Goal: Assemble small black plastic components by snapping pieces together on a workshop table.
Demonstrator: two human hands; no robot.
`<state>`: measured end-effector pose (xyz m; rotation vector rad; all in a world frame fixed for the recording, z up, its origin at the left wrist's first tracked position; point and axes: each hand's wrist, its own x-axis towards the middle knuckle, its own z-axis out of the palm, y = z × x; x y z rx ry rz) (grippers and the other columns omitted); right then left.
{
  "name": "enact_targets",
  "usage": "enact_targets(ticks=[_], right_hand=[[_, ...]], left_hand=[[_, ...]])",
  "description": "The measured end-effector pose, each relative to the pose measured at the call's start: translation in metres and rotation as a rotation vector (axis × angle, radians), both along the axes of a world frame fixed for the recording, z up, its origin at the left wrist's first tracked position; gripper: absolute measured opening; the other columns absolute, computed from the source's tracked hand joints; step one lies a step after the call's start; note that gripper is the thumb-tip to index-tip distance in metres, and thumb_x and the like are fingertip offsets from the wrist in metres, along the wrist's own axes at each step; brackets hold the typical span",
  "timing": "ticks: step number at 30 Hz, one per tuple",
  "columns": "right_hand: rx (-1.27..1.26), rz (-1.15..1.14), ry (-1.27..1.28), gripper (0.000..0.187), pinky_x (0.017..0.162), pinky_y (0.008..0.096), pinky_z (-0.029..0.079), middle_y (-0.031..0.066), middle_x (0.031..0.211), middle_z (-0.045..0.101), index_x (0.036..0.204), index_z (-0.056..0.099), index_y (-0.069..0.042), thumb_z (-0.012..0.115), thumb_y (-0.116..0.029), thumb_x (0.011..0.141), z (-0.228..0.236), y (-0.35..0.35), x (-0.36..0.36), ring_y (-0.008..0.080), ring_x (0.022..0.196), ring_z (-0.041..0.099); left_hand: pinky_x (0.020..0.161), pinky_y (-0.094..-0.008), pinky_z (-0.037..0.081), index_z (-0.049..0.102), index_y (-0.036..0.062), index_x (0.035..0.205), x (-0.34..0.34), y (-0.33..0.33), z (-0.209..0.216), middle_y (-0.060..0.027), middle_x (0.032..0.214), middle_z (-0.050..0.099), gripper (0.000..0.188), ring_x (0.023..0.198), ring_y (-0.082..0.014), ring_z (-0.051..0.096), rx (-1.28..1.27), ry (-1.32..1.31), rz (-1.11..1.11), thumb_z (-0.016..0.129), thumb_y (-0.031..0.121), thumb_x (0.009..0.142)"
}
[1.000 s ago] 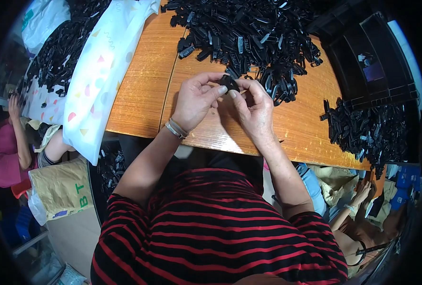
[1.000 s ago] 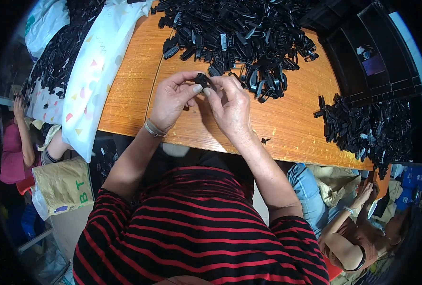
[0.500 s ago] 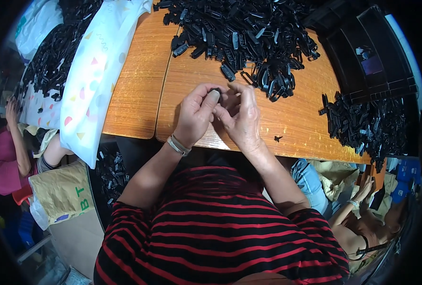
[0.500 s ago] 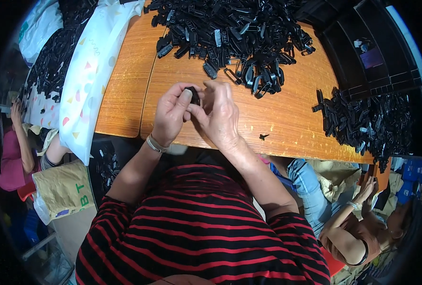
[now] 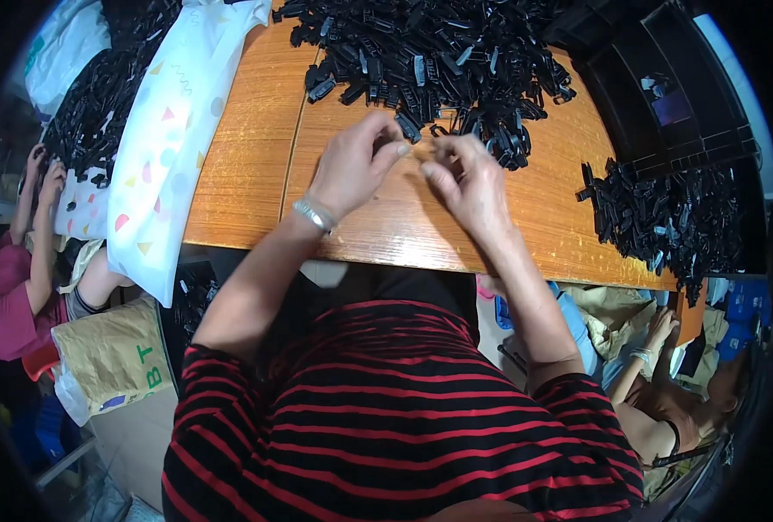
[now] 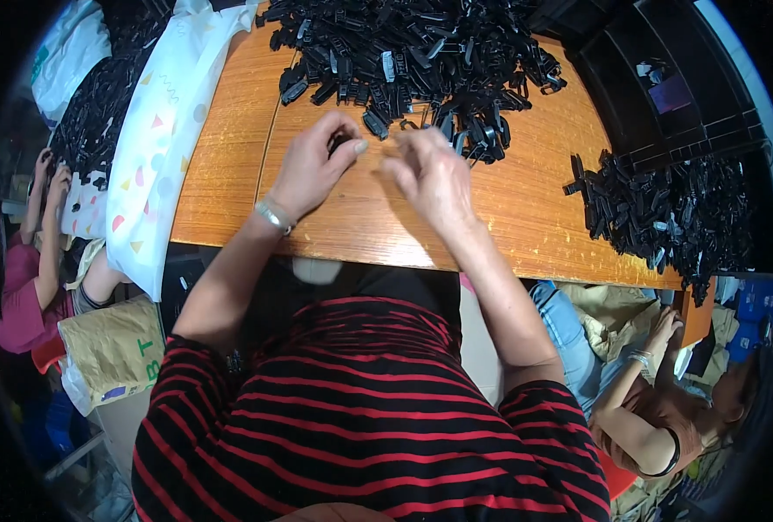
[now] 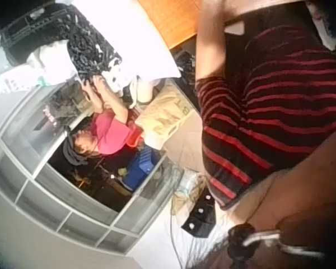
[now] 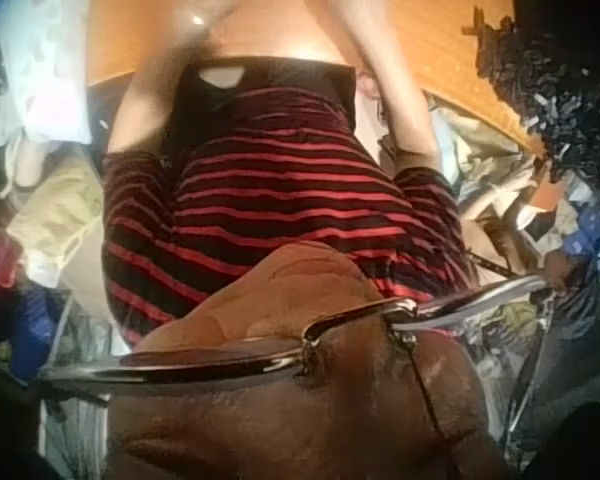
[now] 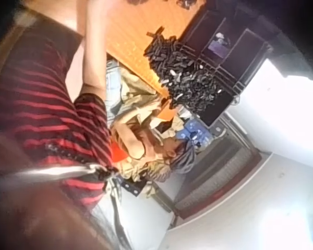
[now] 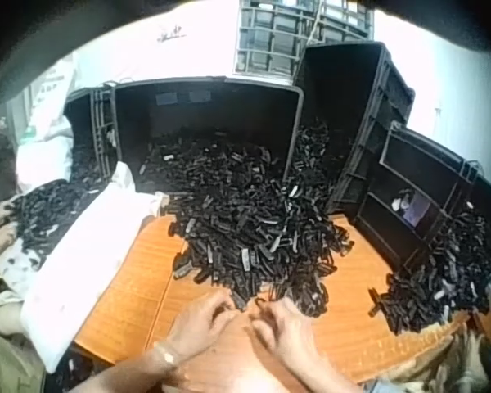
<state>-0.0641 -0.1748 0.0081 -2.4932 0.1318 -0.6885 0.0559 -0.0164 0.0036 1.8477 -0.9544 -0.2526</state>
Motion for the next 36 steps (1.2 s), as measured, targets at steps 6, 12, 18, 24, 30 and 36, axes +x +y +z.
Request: enact_targets(ticks=[6,12,18,24,30,36], right_hand=[[-0.312,-0.198,0.263,0.025,0.065,0.0429,0.053,0.0166,0.096,0.062,0.1,0.064,-0.002,0.072,-0.017,0.081,-0.002,-0.018,0.02,0.0362,0.074,0.064],[-0.272,-0.055,0.299,0.022,0.067,0.0443,0.054,0.0202,0.095,0.063,0.102,0.061,0.001,0.066,-0.012,0.084,0.007,-0.013,0.011,0.0393,0.077,0.064],[-0.125,0.031,0.209,0.016,0.069,0.0437,0.053,0.0224,0.095,0.064,0.101,0.061,0.002,0.061,-0.006,0.087,-0.003,-0.008,-0.001,0.0404,0.08,0.064],[-0.1,-0.112,0.228,0.01,0.069,0.0417,0.052,0.0185,0.09,0.061,0.095,0.062,0.001,0.061,-0.007,0.089,-0.004,0.0,-0.01,0.0368,0.08,0.064],[-0.097,-0.057,0.204,0.017,0.068,0.0427,0.052,0.0162,0.091,0.059,0.096,0.063,0.0,0.068,-0.011,0.085,0.003,0.001,-0.017,0.0358,0.079,0.064],[-0.123,-0.031,0.322,0.021,0.067,0.0431,0.052,0.0155,0.091,0.059,0.096,0.063,0.0,0.072,-0.011,0.081,0.002,-0.002,-0.02,0.0357,0.078,0.064]], left_hand=[[0.065,-0.037,0.052,0.062,0.0108,0.096,0.025,-0.026,-0.009,-0.0073,0.086,0.055,0.015,0.081,-0.0248,0.063,0.122,-0.646,-0.036,0.067,0.01,0.082],[0.065,-0.0349,0.052,0.061,0.0099,0.096,0.029,-0.027,-0.009,-0.0059,0.089,0.054,0.016,0.081,-0.024,0.061,0.147,-0.756,-0.058,0.068,0.01,0.081],[0.063,-0.0346,0.051,0.061,0.0108,0.094,0.031,-0.019,-0.015,-0.0047,0.088,0.055,0.009,0.08,-0.0243,0.061,0.185,-0.774,-0.041,0.063,0.011,0.085],[0.063,-0.0345,0.051,0.063,0.0119,0.096,0.025,-0.02,-0.009,-0.0047,0.091,0.056,0.011,0.08,-0.0242,0.061,0.143,-0.712,-0.032,0.064,0.01,0.084],[0.062,-0.0365,0.053,0.06,0.0085,0.091,0.03,-0.024,-0.009,-0.0066,0.091,0.053,0.01,0.079,-0.0242,0.063,0.158,-0.716,-0.089,0.066,0.012,0.083],[0.063,-0.0359,0.052,0.059,0.0097,0.093,0.027,-0.021,-0.012,-0.0054,0.093,0.054,0.015,0.081,-0.0243,0.062,0.159,-0.631,-0.096,0.069,0.012,0.081]])
